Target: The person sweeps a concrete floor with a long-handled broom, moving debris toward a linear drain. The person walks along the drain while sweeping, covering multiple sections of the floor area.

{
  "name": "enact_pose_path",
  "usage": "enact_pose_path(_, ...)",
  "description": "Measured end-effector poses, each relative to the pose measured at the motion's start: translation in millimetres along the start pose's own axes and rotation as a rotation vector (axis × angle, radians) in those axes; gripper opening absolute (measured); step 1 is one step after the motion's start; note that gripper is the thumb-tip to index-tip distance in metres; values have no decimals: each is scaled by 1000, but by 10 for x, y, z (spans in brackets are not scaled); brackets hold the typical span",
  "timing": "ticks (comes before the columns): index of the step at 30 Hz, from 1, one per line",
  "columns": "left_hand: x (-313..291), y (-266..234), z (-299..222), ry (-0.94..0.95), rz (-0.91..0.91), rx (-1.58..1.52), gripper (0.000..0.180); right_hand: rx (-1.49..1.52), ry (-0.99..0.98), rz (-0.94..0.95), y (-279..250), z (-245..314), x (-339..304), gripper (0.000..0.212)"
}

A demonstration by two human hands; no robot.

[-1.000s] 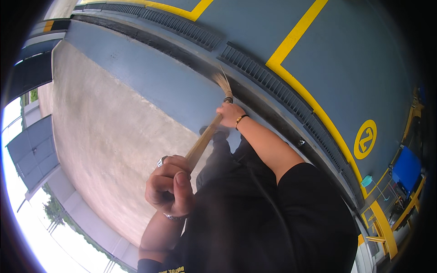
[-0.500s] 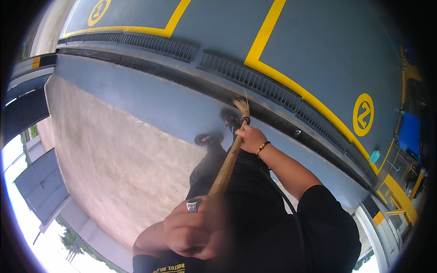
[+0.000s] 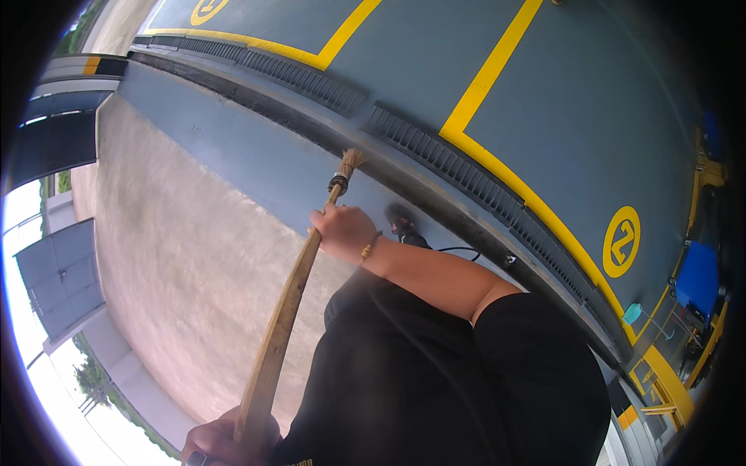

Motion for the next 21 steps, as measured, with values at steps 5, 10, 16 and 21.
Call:
enact_pose_path(5,-140,236,385,218,317,-103,30,100,-80,-47,463,201,792,25)
enact_pose_path(10,-399,821,1678,111,537,-78,33,-8,6,127,1154,-788,1129,22)
enact_pose_path(16,-154,567,1883,-209,263,-359,29,-41,52,264,1151,-1256,59,29)
enact_pose_path(21,-171,764,1771,-333,254,-538,32,-113,175,192,744,-1511,-862,29)
Point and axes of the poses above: each hand's wrist, its own x-axis towards the middle knuckle, its own y-axis out of the palm, z = x × y, the point moved 10 cm from there along x, towards the middle knuckle, and after that the axes turned 6 degrees about -z, right-handed, at the moved point
